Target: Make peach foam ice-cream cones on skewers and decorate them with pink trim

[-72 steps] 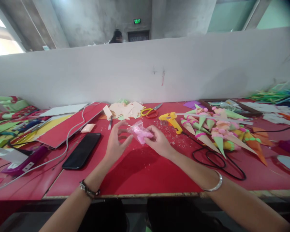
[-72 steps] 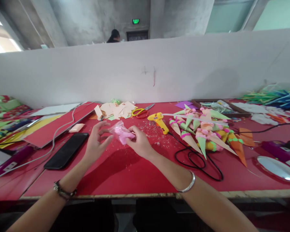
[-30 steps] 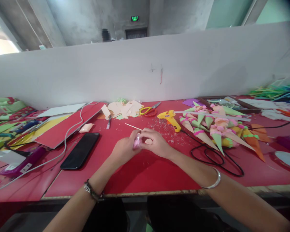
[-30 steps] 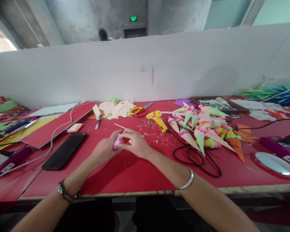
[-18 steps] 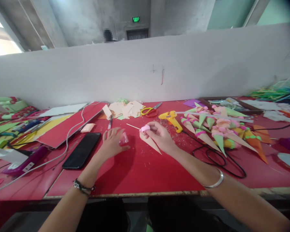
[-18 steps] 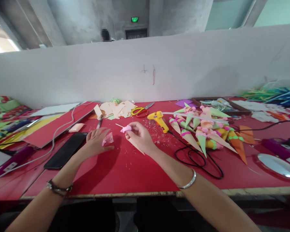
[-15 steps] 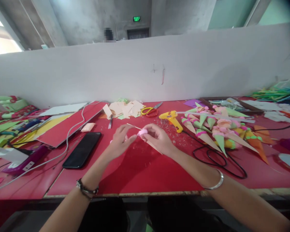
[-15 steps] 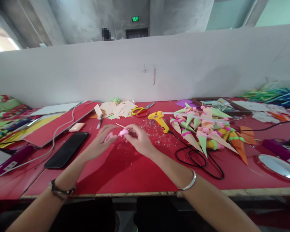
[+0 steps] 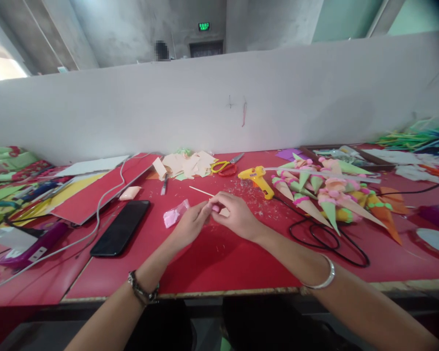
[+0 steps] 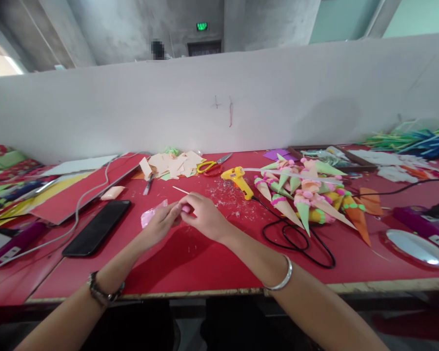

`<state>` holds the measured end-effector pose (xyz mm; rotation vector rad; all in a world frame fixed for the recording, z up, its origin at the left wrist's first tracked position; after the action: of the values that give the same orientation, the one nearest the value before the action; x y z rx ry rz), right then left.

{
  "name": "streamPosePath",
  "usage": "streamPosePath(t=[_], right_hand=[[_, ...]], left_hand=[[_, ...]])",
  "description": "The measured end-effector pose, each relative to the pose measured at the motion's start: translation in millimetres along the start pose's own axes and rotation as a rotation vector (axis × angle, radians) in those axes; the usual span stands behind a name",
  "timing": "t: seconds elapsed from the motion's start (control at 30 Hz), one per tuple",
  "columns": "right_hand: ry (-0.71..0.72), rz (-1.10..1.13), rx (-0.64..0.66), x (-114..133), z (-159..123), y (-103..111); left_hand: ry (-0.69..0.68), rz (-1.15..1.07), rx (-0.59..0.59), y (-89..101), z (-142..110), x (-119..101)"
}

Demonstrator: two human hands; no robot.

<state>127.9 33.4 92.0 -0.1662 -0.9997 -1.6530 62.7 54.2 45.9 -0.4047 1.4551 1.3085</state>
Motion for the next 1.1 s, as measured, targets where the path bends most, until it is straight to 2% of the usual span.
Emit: streamPosePath(t=[0.13,0.27,0.33,0.43,0.5,0.63,0.73,0.83,0.9,1.0,1.1], right_hand=[[-0.02,0.043,-0.031,-6,1,11],[-0.147,0.073,-0.195,-44,0,36],[-0.232,0.145,-0.246,-64,-1,41],[-0.309,0.294,-0.181,-77,-2,29],[-0.365,0.378,-0.147,-80,-5,20],[-0.442,0.44,-0.185,-83,-10,16],[-0.452,0.558,-0.19,-85,-10,15],[-0.482,0.624,-0.167,-89,-10,12],[-0.463,0.538,-0.169,-86,-9,14],[-0.361,0.419,-0.177,-72,-5,17],[-0.26,0.358,-0.104,-54,-2,10]], left_hand=[[-0.06,-0.024,-0.029,8.1,-3,-13],[-0.118,-0.121,-0.087,20.3,-7,-25],[-0.095,-0.174,-0.064,20.0,-3,-18],[0.005,-0.166,-0.036,16.2,4,5],[0.045,-0.16,-0.054,16.0,6,17],[0.088,-0.235,-0.129,20.1,6,26],[0.131,-0.105,-0.208,28.9,4,26],[0.141,-0.058,-0.155,24.0,5,23],[0.147,-0.148,-0.122,17.8,7,22],[0.192,-0.34,-0.123,9.3,7,25],[0.257,-0.452,-0.062,-6.2,7,30]])
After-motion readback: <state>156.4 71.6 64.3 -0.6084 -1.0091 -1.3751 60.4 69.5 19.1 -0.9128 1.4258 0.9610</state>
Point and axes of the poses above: each hand's wrist, its own z-axis towards the middle knuckle, its own y-axis out of the back of the hand, x = y × z, the point moved 10 cm from there along z, towards the middle knuckle, and after that the axes turned 1 degree about y, right-handed, at the moved point
